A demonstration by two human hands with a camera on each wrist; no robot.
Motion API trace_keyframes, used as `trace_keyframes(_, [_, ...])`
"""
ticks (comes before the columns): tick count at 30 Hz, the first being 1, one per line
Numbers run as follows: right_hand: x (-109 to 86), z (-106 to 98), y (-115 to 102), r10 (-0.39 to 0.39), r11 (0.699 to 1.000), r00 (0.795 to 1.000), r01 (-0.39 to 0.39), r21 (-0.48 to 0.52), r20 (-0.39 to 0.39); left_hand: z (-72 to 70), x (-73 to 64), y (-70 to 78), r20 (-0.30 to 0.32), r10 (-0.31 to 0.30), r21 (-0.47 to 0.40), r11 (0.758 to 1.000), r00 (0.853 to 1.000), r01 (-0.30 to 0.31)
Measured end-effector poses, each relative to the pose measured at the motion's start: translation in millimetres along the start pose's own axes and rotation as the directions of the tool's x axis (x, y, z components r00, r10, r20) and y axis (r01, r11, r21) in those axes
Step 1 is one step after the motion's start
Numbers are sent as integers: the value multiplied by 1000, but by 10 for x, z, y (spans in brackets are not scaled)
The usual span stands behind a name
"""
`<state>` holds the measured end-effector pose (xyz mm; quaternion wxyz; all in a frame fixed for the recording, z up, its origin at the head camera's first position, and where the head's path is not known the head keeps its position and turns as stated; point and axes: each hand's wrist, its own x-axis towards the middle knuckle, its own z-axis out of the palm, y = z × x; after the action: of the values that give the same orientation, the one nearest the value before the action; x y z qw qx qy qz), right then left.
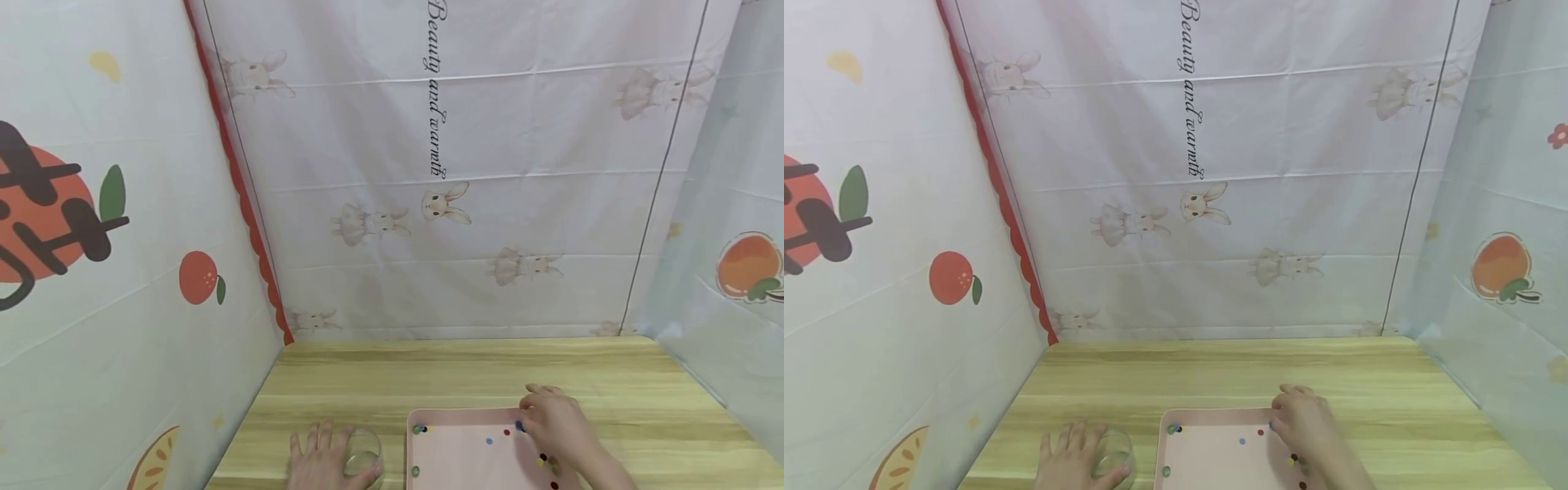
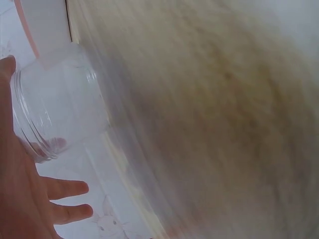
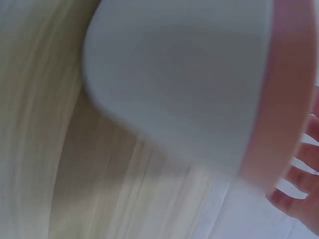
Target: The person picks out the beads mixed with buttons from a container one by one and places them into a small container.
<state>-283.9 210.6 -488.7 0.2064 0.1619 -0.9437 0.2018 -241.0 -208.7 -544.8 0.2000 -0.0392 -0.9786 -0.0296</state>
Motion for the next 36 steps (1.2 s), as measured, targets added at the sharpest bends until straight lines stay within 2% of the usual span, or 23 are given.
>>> trace_keyframes(3, [31, 42, -109, -47, 998, 997, 49, 34, -58, 5, 0, 0, -7, -2, 8, 1000, 1000, 2])
trace_keyframes(7, [71, 93, -255, -51, 991, 996, 59, 117, -68, 16, 4, 1, -10, -3, 12, 1000, 1000, 3])
trace_keyframes(10, [115, 131, -378, -34, 983, 998, 44, 180, -56, 17, 6, -6, -4, -8, 10, 1000, 1000, 8])
trace_keyframes(12, [145, 160, -463, -23, 980, 998, 33, 197, -53, 15, 5, -11, 2, -9, 10, 1000, 1000, 9])
trace_keyframes(15, [190, 192, -599, 33, 976, 999, -27, 217, -23, 14, 1, -15, 5, -9, 3, 1000, 1000, 9])
trace_keyframes(18, [235, 205, -722, 37, 971, 999, -32, 235, -16, 14, -2, -12, -1, -9, -11, 1000, 1000, 9])
trace_keyframes(23, [319, 265, -858, -82, 971, 991, 104, 217, -108, 6, -1, -7, -9, -12, -14, 1000, 1000, 12])
trace_keyframes(25, [344, 295, -901, -108, 968, 986, 134, 210, -128, -10, -2, -2, 2, -11, -13, 1000, 1000, 11])
trace_keyframes(31, [363, 349, -1082, -113, 944, 991, 128, 303, -67, -55, -1, -2, 52, -21, -37, 999, 998, 23])
trace_keyframes(33, [359, 375, -1150, -127, 934, 991, 134, 331, -42, -62, -2, -7, 74, -25, -51, 998, 997, 28])
trace_keyframes(36, [367, 409, -1253, -180, 916, 983, 179, 359, -31, -57, -6, -4, 73, -21, -54, 998, 997, 25])
